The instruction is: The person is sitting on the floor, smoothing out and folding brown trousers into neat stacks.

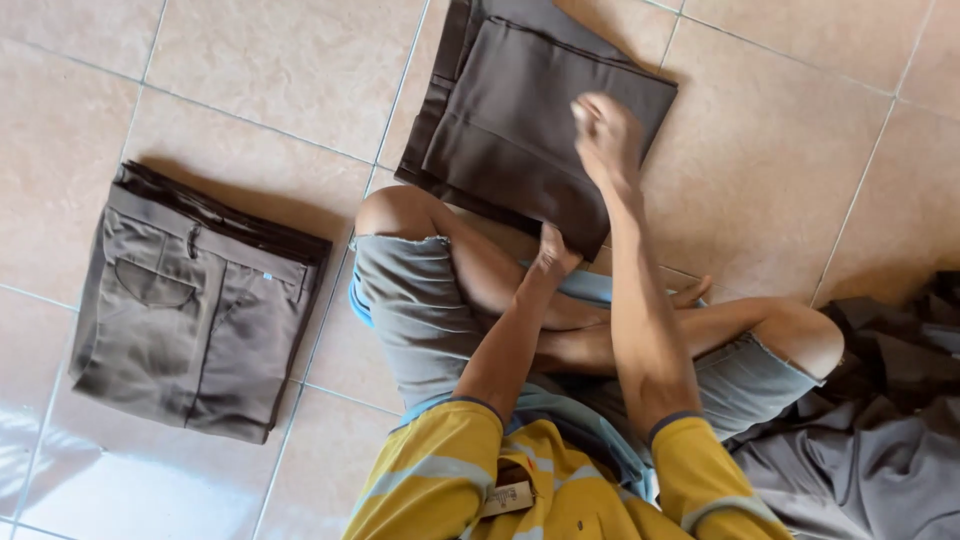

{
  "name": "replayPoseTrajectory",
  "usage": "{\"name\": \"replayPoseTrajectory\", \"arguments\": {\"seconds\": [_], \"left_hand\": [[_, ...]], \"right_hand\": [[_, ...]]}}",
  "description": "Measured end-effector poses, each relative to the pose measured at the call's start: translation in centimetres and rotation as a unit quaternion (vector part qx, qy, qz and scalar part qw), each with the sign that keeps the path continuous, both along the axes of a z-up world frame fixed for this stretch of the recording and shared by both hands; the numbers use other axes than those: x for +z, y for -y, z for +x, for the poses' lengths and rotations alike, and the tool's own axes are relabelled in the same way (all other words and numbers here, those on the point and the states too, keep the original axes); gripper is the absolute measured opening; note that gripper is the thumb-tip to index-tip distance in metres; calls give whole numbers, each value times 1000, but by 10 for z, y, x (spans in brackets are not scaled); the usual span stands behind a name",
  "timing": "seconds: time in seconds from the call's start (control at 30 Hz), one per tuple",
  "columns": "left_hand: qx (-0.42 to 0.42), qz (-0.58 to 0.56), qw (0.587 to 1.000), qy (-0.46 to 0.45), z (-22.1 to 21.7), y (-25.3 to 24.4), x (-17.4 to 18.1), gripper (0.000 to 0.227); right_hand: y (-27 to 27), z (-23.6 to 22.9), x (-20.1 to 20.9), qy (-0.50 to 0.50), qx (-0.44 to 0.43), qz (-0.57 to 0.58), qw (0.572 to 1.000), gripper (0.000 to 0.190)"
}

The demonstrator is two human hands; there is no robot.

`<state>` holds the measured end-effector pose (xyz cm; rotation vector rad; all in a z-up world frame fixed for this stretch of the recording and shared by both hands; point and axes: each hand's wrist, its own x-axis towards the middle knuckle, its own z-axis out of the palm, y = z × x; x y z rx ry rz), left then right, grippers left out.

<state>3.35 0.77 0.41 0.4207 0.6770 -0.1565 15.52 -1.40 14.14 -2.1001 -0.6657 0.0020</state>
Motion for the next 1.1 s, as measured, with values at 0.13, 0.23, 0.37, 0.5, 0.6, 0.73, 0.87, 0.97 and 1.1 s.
{"name": "replayPoseTrajectory", "arguments": {"seconds": [0.13, 0.23, 0.37, 0.5, 0.6, 0.73, 0.87, 0.97, 1.1], "left_hand": [[90, -200, 974, -55, -5, 3, 9, 76], [95, -189, 975, -68, 0, 4, 24, 71], [43, -60, 995, -72, 9, 22, -39, 50], [-314, 331, 888, -55, -26, -34, 45, 50], [-346, 322, 881, 35, -4, -63, -43, 16], [-156, 729, 650, -146, 31, -132, 3, 22], [-101, 780, 583, -207, 51, -155, -38, 55], [-60, 779, 601, -169, 46, -156, -67, 42], [-50, 771, 604, -194, 59, -168, -102, 37]], "right_hand": [[85, -29, -98, -115, -232, -312, 914, 45], [103, -41, -151, -319, -351, -174, 863, 75], [105, -17, -206, -327, -431, -36, 841, 59], [173, 19, -248, -297, -427, 41, 853, 62], [214, 0, -213, -242, -391, -24, 888, 40], [226, -8, -206, -383, -359, 23, 851, 86], [220, -15, -201, -357, -394, 75, 844, 81], [213, -21, -185, -364, -377, 72, 849, 66], [223, -12, -222, -362, -389, 101, 841, 52]]}}
